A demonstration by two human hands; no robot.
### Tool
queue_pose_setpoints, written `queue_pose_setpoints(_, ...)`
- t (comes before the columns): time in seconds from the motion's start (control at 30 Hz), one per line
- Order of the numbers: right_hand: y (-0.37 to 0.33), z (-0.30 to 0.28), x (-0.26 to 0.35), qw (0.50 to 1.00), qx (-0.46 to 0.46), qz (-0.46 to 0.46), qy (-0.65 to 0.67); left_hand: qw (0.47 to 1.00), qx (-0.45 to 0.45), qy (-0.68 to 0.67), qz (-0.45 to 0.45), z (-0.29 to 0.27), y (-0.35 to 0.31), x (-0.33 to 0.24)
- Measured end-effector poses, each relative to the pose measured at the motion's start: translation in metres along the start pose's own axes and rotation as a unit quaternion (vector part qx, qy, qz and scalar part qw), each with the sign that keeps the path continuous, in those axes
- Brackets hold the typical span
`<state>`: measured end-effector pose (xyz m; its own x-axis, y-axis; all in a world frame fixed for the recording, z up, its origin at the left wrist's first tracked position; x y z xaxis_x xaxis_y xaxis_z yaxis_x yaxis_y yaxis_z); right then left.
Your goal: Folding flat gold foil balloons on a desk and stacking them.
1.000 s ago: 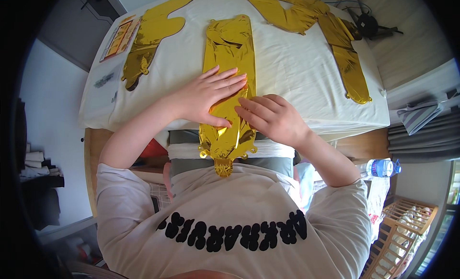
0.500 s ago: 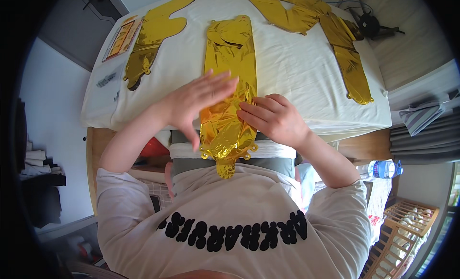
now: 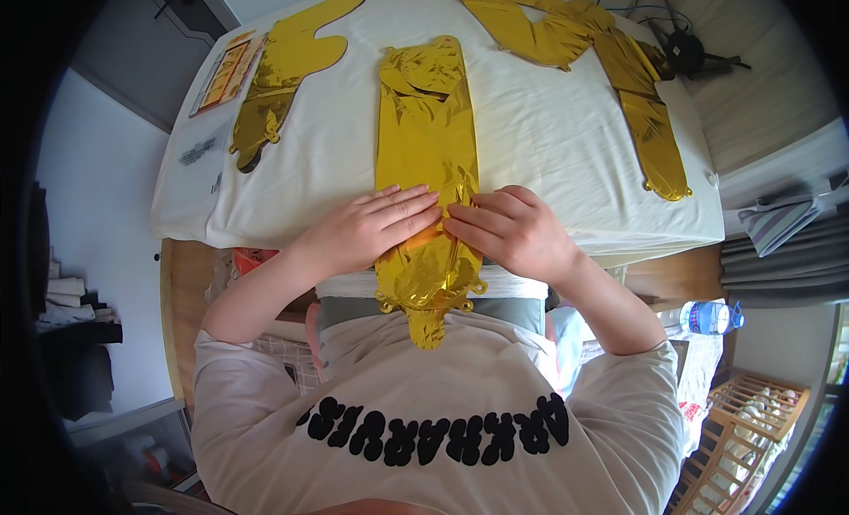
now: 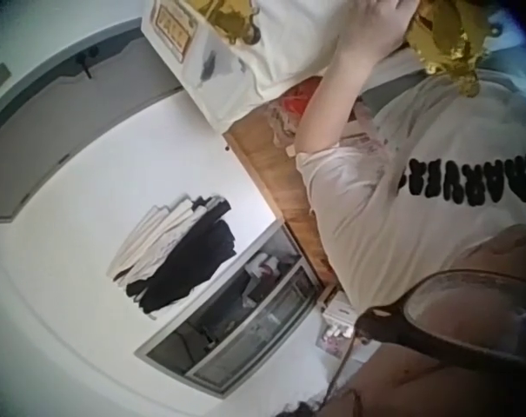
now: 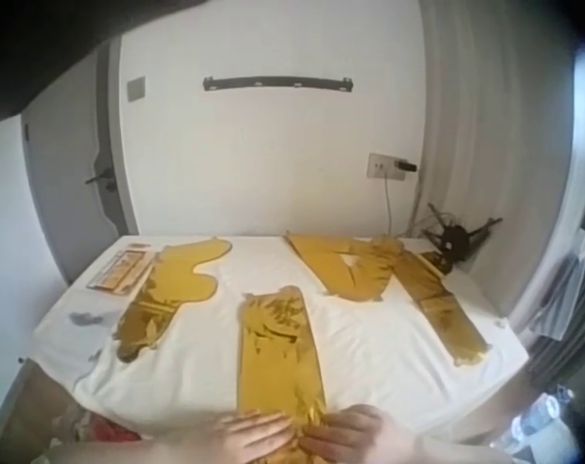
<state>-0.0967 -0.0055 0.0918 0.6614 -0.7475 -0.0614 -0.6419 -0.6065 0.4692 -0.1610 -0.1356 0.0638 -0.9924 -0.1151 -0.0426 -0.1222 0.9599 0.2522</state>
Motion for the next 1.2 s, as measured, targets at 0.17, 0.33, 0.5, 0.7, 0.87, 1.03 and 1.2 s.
queue_pose_setpoints(0.17,0.002,0.0,-0.001,1.0,-0.012,0.006,0.009,0.999,-0.01,-0.034,-0.008,-0.001,0.002,0.001)
queue_pose_setpoints(0.33,0.002,-0.006,-0.003,0.999,-0.027,0.007,0.026,0.999,-0.013,-0.041,-0.01,0.001,0.0,0.002)
queue_pose_setpoints(0.5,-0.01,-0.003,-0.012,0.996,-0.033,0.008,0.08,0.998,-0.016,-0.065,-0.013,0.0,0.001,0.004)
queue_pose_setpoints(0.7,-0.009,-0.008,-0.011,0.996,-0.032,-0.005,0.088,0.997,-0.009,-0.074,-0.017,0.0,0.0,0.004)
queue_pose_setpoints(0.87,-0.009,-0.008,-0.01,0.996,-0.032,-0.002,0.087,0.994,0.003,-0.108,-0.016,-0.002,0.001,0.004)
queue_pose_setpoints(1.03,-0.005,-0.007,-0.009,0.996,-0.026,0.017,0.087,0.992,0.012,-0.121,-0.019,-0.004,0.002,0.005)
queue_pose_setpoints(1.2,-0.002,0.003,-0.016,0.993,-0.008,0.085,0.086,0.987,0.019,-0.154,-0.028,-0.006,0.003,0.007)
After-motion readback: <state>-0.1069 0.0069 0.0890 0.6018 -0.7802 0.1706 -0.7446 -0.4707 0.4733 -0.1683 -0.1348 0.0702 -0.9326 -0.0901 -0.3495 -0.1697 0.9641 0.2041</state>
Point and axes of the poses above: each hand's wrist, its own y-axis towards the middle knuckle, its own z-axis out of the palm, x = y × z, the point moved 9 cm from there along y, towards the middle knuckle, and after that the axes turned 4 degrees about x, right-handed, at the moved point
